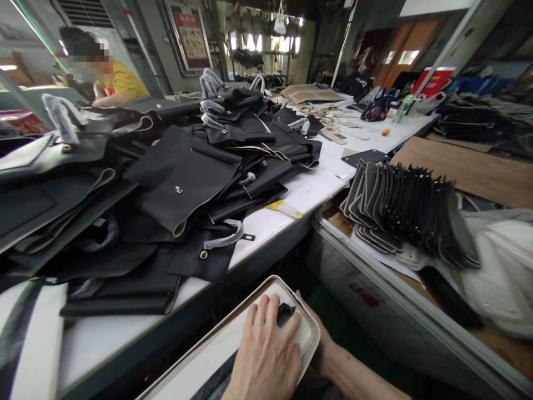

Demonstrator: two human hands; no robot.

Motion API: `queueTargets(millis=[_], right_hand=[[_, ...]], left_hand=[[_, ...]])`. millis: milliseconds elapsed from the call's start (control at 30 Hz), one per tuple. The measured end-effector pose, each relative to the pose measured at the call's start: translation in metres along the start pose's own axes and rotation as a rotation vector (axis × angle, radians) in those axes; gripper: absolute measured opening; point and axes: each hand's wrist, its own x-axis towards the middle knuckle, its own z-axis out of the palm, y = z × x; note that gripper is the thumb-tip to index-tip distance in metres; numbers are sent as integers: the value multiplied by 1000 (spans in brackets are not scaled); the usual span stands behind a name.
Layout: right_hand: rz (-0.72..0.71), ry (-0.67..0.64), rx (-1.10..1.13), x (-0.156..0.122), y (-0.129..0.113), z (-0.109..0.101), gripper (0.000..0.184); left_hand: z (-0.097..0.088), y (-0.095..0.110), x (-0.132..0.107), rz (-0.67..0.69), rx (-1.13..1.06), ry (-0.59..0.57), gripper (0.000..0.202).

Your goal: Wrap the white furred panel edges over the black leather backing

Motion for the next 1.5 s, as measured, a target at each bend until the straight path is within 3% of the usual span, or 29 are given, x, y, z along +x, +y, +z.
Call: queueTargets(millis=[67,167,333,467,600,933,1167,1400,1500], right_hand=[[178,-77,163,-7,-1,-7,70],[301,-130,338,-20,0,-18,61],[64,-22,-132,-19,-3,-31,48],[-3,-19,-315,-6,-8,-36,42],[-42,-51,-368,-1,-12,-40,40],[-148,18,-402,-11,-10,-41,32],[-171,13,-471,-12,-12,-48,33],[-189,20,-493,-9,-8,-52,36],[-225,50,-506,-7,-5,-54,34]], left_hand=[[0,0,2,-4,1,16,37],[0,-1,4,3,-10,21,37],[2,-8,3,4,-87,37,56],[-4,-11,6,-24,-145,64,45],[-12,-10,10,3,-147,63,35],[-3,-14,10,8,-121,96,51],[-7,-12,16,33,-151,118,44],[-22,-5,30,123,-48,41,19],[-25,-5,45,153,64,-2,23]])
